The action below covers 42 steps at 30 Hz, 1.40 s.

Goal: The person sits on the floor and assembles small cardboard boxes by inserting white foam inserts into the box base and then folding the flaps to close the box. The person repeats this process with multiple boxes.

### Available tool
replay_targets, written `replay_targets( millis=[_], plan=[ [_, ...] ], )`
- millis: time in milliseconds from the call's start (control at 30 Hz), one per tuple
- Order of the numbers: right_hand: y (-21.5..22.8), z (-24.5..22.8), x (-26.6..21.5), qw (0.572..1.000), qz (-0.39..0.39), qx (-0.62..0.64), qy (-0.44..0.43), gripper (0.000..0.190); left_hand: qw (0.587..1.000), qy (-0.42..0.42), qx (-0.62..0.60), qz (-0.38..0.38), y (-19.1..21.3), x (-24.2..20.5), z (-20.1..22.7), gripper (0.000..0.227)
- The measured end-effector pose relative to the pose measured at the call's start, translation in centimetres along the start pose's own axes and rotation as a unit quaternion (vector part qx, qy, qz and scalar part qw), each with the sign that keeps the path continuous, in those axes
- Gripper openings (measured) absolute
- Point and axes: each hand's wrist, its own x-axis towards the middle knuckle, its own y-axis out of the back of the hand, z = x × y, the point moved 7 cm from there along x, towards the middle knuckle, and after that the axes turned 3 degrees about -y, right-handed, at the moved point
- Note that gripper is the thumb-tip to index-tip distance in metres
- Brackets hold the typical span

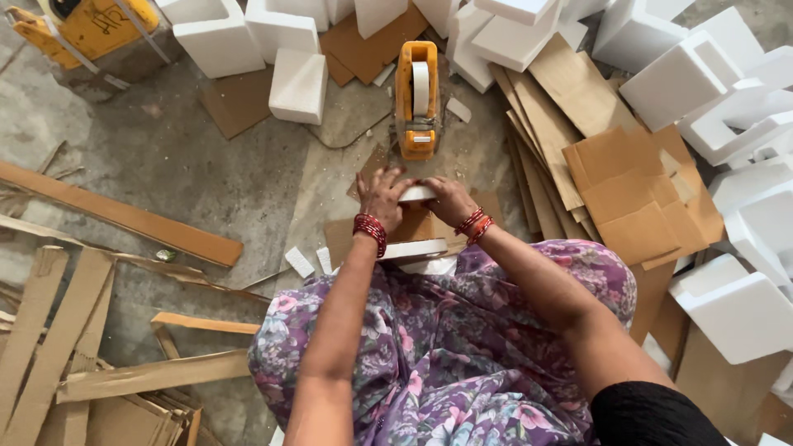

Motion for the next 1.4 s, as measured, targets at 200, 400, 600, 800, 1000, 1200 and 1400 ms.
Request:
replay_targets(
  millis=[200, 400, 600, 800, 1000, 1200, 1400],
  plan=[
    [2.9, 3.4, 6.0, 0.995, -0.087, 0.035, -0.037, 0.039, 0.989, 0.022, -0.146, -0.03, -2.2, -0.1, -2.3, 0.063],
    [3.1, 9.6, 11.3, 0.924, 0.023, 0.135, -0.356, 0.04, 0.981, -0.031, -0.188, 0.031, -2.1, -0.1, -1.7, 0.057],
    [1.7, 10.0, 11.7, 0.889, 0.086, 0.237, -0.381, 0.031, 0.989, 0.02, -0.148, -0.024, -2.3, 0.1, -2.1, 0.057],
    [-0.4, 6.9, -2.1, 0.861, 0.006, 0.27, -0.431, 0.027, 0.988, 0.03, -0.149, 0.003, -2.0, 0.2, -1.9, 0.054],
    [-4.6, 6.0, -9.8, 0.84, -0.038, 0.402, -0.362, 0.021, 0.985, 0.073, -0.15, -0.038, -2.4, -0.3, -1.4, 0.054],
    [-8.1, 9.2, -8.9, 0.815, -0.055, 0.435, -0.378, 0.023, 0.988, 0.064, -0.14, -0.012, -1.6, -0.1, -0.9, 0.052],
    [-9.7, 10.8, -6.6, 0.828, 0.082, 0.449, -0.326, 0.022, 0.988, 0.073, -0.135, -0.029, -1.6, 0.0, -0.9, 0.056]
  ],
)
